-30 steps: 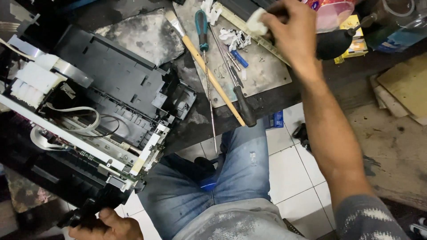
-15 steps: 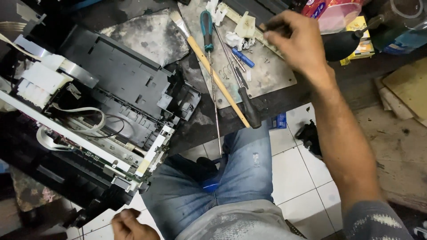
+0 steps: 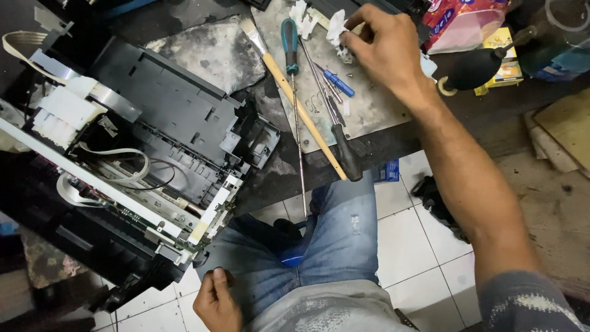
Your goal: The person uses a screwdriver to remove screws from a disassembled electronic device, likely a printer or scanner. They manipulate internal components, including a circuit board and a white plastic housing, while working on a cluttered workbench.
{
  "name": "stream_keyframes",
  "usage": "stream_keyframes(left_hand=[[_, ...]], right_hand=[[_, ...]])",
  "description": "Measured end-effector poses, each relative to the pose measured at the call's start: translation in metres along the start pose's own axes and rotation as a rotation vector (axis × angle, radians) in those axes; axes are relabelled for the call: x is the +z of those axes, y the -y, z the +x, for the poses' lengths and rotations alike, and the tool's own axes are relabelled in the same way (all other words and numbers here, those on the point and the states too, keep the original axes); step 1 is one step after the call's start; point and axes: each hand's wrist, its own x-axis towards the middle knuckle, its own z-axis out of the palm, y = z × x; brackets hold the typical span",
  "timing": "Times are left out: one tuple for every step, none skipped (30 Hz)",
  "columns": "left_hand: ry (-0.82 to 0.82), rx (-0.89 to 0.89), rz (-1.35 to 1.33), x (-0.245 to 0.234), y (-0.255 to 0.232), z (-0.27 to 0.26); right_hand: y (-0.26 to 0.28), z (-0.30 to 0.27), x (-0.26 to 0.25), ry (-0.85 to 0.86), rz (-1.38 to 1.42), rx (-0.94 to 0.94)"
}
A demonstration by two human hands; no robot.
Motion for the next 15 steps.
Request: stream_keyframes(left_hand=[[0.018,0.015,-0.002,0.001,0.000,0.000],[0.036,0.029,-0.005,0.003,-0.001,0.001],[0.038,0.031,-0.005,0.005,0.002,0.001],[0.052,0.037,0.012,0.006,0.006,0.002],[0.066,0.042,0.029,0.008,0.009,0.002],[0.068,0.043,0.028,0.010,0.011,0.003],[0.081,0.066,0.037,0.012,0.013,0.003],[0.094,0.090,0.046,0.013,0.015,0.004],[0.093,0.090,0.046,0.013,0.010,0.004],[0.116,0.113,0.040,0.013,0.005,0.004],[0.142,0.136,0.035,0.013,-0.001,0.003],[0.146,0.135,0.037,0.014,0.002,0.002],[0.165,0.125,0.069,0.016,0.004,0.001],[0.184,0.114,0.101,0.018,0.007,0.000],[0.186,0.115,0.101,0.019,0.005,0.000]], right_hand=[[0.001,0.001,-0.005,0.001,0.017,0.024],[0.002,0.002,-0.011,0.002,0.034,0.049],[0.001,0.000,-0.011,0.001,0.033,0.050],[0.000,-0.001,-0.011,-0.019,0.016,0.050],[0.000,-0.003,-0.012,-0.040,-0.001,0.049],[0.002,-0.004,-0.014,-0.040,-0.002,0.050],[0.004,-0.004,-0.016,-0.013,-0.018,0.071],[0.007,-0.005,-0.018,0.014,-0.033,0.091],[0.005,-0.005,-0.016,0.014,-0.032,0.091],[0.002,-0.006,-0.014,0.020,-0.044,0.078],[-0.001,-0.008,-0.013,0.028,-0.057,0.069],[0.004,-0.003,-0.017,0.030,-0.058,0.072],[0.009,0.002,-0.020,0.066,0.080,0.097],[0.014,0.008,-0.024,0.102,0.218,0.121],[0.018,0.011,-0.029,0.102,0.217,0.123]])
